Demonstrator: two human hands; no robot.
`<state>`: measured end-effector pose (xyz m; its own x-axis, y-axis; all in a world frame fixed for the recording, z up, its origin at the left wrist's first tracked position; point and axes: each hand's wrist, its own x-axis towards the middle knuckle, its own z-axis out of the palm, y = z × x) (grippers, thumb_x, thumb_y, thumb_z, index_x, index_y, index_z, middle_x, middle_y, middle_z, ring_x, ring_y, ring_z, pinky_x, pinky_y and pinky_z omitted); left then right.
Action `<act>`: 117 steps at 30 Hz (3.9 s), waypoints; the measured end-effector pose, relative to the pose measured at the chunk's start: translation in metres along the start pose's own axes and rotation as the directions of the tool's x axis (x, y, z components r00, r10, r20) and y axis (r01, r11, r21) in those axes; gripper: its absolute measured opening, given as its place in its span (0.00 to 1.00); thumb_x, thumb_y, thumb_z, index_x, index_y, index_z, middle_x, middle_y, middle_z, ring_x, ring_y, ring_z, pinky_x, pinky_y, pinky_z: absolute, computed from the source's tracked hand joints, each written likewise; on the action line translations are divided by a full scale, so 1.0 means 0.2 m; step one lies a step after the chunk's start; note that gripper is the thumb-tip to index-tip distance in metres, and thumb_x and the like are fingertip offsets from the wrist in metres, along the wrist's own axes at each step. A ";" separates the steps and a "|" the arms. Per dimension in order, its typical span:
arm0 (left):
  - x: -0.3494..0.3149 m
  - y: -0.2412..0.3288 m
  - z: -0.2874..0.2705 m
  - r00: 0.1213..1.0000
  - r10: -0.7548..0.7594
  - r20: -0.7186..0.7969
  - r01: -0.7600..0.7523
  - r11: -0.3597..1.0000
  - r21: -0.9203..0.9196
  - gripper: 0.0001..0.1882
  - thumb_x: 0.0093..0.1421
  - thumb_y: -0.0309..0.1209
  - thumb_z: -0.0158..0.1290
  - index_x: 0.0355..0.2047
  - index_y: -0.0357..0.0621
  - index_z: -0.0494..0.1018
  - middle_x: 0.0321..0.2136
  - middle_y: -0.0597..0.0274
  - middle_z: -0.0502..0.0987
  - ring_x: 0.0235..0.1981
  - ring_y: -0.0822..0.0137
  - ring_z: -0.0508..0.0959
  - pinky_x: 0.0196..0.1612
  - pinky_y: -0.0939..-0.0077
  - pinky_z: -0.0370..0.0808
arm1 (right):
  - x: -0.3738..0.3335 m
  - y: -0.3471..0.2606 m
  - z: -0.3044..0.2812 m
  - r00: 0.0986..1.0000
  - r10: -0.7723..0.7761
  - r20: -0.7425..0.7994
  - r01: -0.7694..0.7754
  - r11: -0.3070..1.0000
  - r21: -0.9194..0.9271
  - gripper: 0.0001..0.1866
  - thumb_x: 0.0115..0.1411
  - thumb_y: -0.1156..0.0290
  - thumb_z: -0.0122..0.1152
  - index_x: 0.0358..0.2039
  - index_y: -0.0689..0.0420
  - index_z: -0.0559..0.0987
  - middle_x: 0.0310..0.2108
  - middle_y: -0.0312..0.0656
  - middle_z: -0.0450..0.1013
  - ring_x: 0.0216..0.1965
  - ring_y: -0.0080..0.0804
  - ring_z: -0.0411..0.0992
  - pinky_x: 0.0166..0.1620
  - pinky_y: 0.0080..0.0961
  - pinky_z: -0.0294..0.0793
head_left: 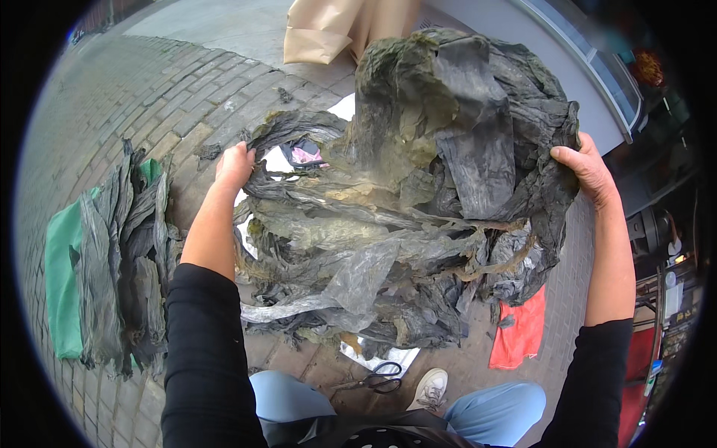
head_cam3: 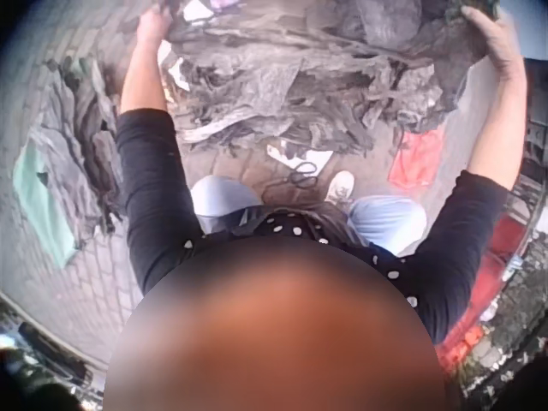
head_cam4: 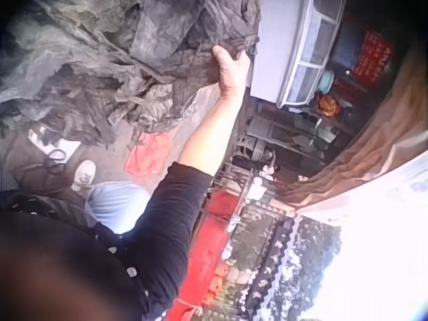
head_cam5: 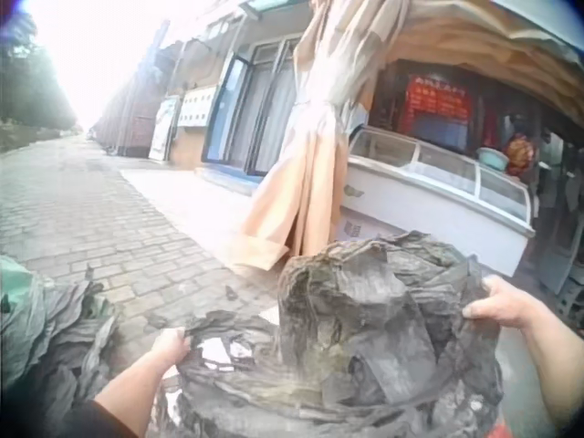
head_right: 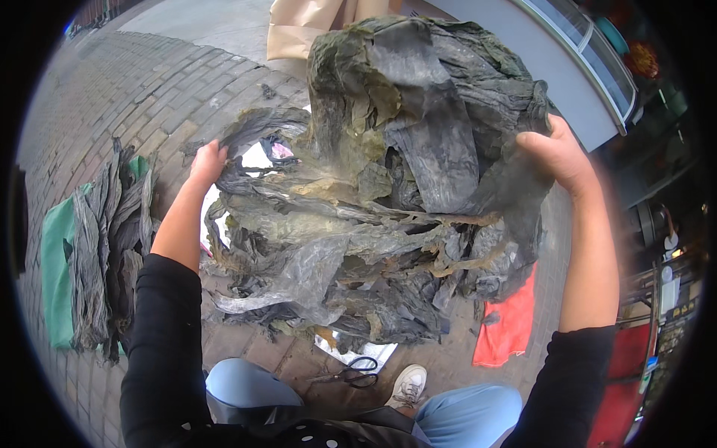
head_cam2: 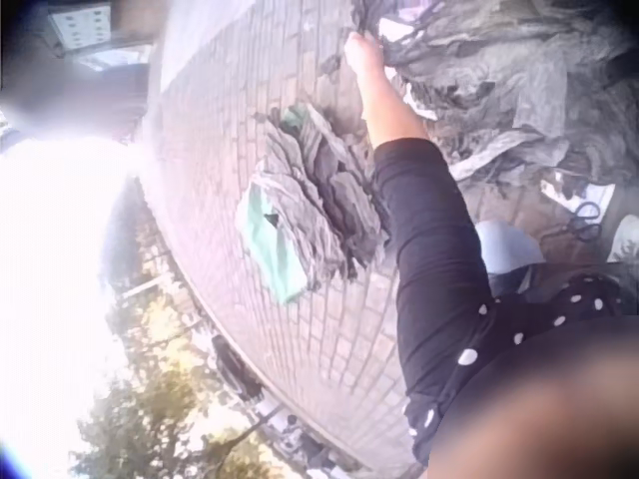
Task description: The person sits on the ground and uses scissors to cut large, dark, crumpled fabric pieces into smaller strips. They repeatedly pick up pieces, cut them, and place the cut strips into a pile on a green mat to the left.
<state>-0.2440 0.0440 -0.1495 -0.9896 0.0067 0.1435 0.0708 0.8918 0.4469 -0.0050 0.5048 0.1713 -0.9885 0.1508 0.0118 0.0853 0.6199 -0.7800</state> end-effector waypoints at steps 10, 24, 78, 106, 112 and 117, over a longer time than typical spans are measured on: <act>-0.25 -0.08 0.32 0.975 0.162 -0.152 -0.201 0.936 -0.289 0.32 0.51 0.21 0.47 0.59 0.34 0.58 0.56 0.37 0.64 0.58 0.47 0.65 0.61 0.64 0.62 | 0.45 0.25 1.04 0.926 -0.212 0.314 0.290 0.929 -0.230 0.26 0.47 0.61 0.64 0.46 0.61 0.74 0.37 0.42 0.76 0.37 0.26 0.73 0.43 0.25 0.72; -0.65 0.25 -0.20 0.684 0.699 0.209 -0.702 0.709 -0.075 0.27 0.30 0.34 0.70 0.32 0.46 0.71 0.27 0.60 0.70 0.32 0.54 0.74 0.37 0.61 0.72 | 0.14 0.51 1.12 0.902 -0.229 0.366 0.237 0.971 0.025 0.31 0.56 0.46 0.57 0.55 0.52 0.70 0.48 0.50 0.73 0.52 0.43 0.69 0.55 0.40 0.66; -1.48 1.40 0.43 0.715 0.284 0.639 0.602 -0.715 -0.355 0.30 0.64 0.46 0.45 0.61 0.41 0.59 0.60 0.51 0.62 0.62 0.49 0.60 0.65 0.47 0.51 | -0.42 0.39 0.01 0.799 -0.251 0.547 0.555 0.658 -0.509 0.14 0.48 0.77 0.57 0.38 0.61 0.76 0.32 0.54 0.75 0.38 0.50 0.74 0.42 0.38 0.72; -1.59 0.94 0.77 0.530 -0.178 0.829 0.733 -0.394 -0.554 0.35 0.63 0.34 0.47 0.65 0.45 0.43 0.65 0.43 0.46 0.59 0.46 0.63 0.56 0.50 0.66 | -0.56 1.52 0.43 0.976 -0.142 0.168 0.204 0.869 -0.451 0.21 0.50 0.72 0.62 0.47 0.54 0.74 0.50 0.42 0.67 0.56 0.43 0.62 0.55 0.38 0.66; -1.56 0.91 0.80 0.516 -0.276 0.811 0.698 -0.413 -0.584 0.37 0.61 0.44 0.55 0.63 0.46 0.49 0.59 0.43 0.58 0.57 0.49 0.64 0.52 0.56 0.68 | -0.29 1.37 0.34 0.904 -0.423 -0.053 0.199 0.528 -0.826 0.34 0.45 0.74 0.66 0.55 0.54 0.66 0.56 0.42 0.60 0.51 0.43 0.65 0.50 0.37 0.69; -1.36 1.07 0.72 0.627 -0.189 0.756 0.631 -0.446 -0.635 0.31 0.61 0.41 0.55 0.59 0.47 0.56 0.59 0.48 0.60 0.56 0.49 0.65 0.56 0.51 0.64 | -0.26 1.38 0.42 0.990 0.144 -0.007 -0.096 0.620 -0.778 0.47 0.47 0.68 0.69 0.65 0.49 0.52 0.68 0.39 0.42 0.57 0.47 0.62 0.57 0.39 0.67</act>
<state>0.0231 0.2979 -0.2199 -0.7283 0.1777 -0.6618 -0.5766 -0.6806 0.4519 0.0601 0.6029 -0.0976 -0.9650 0.2440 -0.0957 0.2449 0.9695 0.0019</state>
